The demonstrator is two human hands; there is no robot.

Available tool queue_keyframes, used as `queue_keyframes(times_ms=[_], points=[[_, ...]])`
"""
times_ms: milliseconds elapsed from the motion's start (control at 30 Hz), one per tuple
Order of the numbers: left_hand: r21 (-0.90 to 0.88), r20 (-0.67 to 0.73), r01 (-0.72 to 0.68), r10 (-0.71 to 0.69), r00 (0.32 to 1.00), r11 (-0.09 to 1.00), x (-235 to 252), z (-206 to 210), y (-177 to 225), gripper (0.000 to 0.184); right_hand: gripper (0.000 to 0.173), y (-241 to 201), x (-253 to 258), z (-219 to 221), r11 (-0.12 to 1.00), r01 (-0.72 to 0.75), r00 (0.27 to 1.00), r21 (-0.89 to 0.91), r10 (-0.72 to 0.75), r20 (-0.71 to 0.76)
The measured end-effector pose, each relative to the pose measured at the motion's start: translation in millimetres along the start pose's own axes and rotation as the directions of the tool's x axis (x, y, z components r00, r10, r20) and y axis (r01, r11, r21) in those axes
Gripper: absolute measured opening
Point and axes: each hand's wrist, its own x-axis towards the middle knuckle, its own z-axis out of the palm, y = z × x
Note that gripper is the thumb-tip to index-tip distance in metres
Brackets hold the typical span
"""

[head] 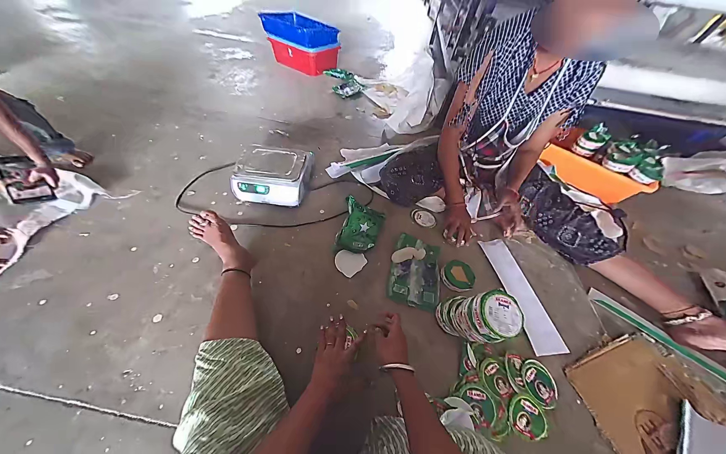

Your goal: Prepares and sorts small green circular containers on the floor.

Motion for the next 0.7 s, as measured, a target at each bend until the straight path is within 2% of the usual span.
queue_keyframes(times_ms=[67, 100, 167, 200, 233, 333, 433, 533, 600, 667, 700], points=[[-0.157, 0.166, -0.025, 0.051, 0.985, 0.987, -0.7, -22.1, -8.2, 0.081, 0.051, 3.1, -4.7, -1.6, 0.998, 0.021, 0.998, 0.060, -0.017, -0.055], [-0.270, 0.156, -0.032, 0.077, 0.985, 0.962, 0.6, -33.3, -13.6, 0.070, 0.052, 3.5, -6.2, -4.3, 0.995, 0.036, 0.996, 0.089, -0.029, -0.081], [-0.398, -0.032, -0.038, 0.027, 0.999, 0.916, 6.9, -53.0, -17.7, 0.056, 0.054, 1.3, -4.3, -10.8, 0.985, 0.076, 0.989, 0.152, -0.055, -0.140], [-0.371, -0.101, -0.014, -0.026, 0.995, 0.929, 8.4, -58.8, -14.8, 0.053, 0.055, 2.9, -5.6, -11.2, 0.979, 0.086, 0.985, 0.183, -0.055, -0.165], [-0.311, -0.110, 0.039, -0.077, 0.991, 0.950, 10.4, -58.9, -9.0, 0.052, 0.055, 6.9, -8.4, -10.9, 0.975, 0.081, 0.982, 0.209, -0.043, -0.182], [-0.140, -0.031, 0.165, -0.171, 0.985, 0.976, 32.4, -41.7, 8.7, 0.051, 0.059, 3.7, -11.5, -15.6, 0.966, 0.072, 0.980, 0.250, -0.021, -0.198], [-0.055, -0.055, 0.213, -0.216, 0.975, 0.976, 41.5, -16.0, 14.0, 0.050, 0.060, 1.9, -10.2, -18.4, 0.958, 0.116, 0.973, 0.262, -0.057, -0.223], [-0.070, -0.099, 0.228, -0.234, 0.967, 0.971, 37.2, -12.5, 16.5, 0.048, 0.060, -1.7, -5.7, -18.7, 0.948, 0.135, 0.972, 0.288, -0.070, -0.225], [-0.074, -0.143, 0.214, -0.222, 0.964, 0.974, 36.0, -3.4, 13.6, 0.059, 0.061, -3.6, -4.3, -16.5, 0.953, 0.123, 0.978, 0.277, -0.069, -0.197], [-0.115, -0.119, 0.201, -0.214, 0.970, 0.973, 38.5, -8.3, 7.2, 0.092, 0.062, -5.1, 4.4, -10.8, 0.961, 0.113, 0.981, 0.253, -0.067, -0.182], [-0.200, -0.100, 0.184, -0.207, 0.973, 0.962, 34.6, -12.1, 4.7, 0.107, 0.063, -1.5, 6.9, -8.8, 0.961, 0.096, 0.982, 0.258, -0.049, -0.181]])
